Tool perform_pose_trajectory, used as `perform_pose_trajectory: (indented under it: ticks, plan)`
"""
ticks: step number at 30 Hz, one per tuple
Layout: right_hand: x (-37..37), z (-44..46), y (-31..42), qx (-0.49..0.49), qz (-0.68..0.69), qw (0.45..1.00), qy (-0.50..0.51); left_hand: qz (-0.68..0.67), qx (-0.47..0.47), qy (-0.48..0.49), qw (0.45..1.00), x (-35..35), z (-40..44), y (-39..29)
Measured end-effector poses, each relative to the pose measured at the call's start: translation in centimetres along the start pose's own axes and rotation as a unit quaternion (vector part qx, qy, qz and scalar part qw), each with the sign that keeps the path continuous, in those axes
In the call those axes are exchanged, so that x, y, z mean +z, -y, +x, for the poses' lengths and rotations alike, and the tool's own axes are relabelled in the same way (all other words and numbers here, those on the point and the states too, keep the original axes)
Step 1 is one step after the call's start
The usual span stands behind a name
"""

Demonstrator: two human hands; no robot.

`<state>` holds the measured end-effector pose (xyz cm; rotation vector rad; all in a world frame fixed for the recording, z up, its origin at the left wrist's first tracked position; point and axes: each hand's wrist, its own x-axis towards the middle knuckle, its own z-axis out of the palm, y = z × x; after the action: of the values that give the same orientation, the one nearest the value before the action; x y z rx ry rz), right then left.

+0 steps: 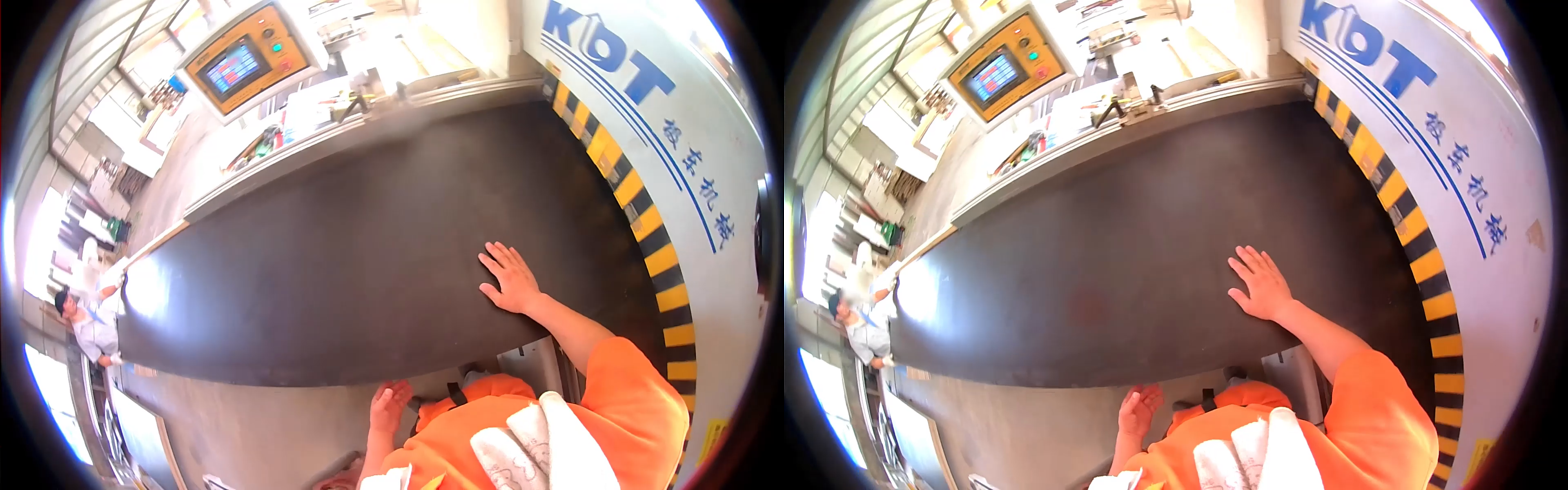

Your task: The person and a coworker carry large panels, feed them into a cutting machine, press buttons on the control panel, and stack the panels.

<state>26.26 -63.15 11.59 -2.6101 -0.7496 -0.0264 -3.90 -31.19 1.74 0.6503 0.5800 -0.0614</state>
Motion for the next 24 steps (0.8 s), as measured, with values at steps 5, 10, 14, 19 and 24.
perform_pose_trajectory:
  ticks: [5,10,14,19,24]
  plan:
    - [0.0,0.4,0.5,-0.027,-0.004,1.0,-0.013,-0.09,0.038,-0.01,0.995,1.3,0.9,0.2]
    - [0.9,0.1,-0.2,-0.04,-0.007,0.999,-0.015,-0.103,0.082,-0.089,0.987,2.7,2.6,-0.4]
    - [0.9,-0.6,-1.1,-0.057,-0.003,0.998,-0.008,-0.092,0.107,-0.154,0.978,4.1,2.8,-0.5]
    - [-0.1,-2.2,-5.1,-0.024,-0.026,0.999,-0.026,-0.103,0.149,-0.212,0.96,3.5,2.7,0.8]
    - [-1.2,-5.4,-17.2,0.103,-0.114,0.981,-0.117,-0.134,0.229,-0.295,0.918,0.1,2.5,-0.5]
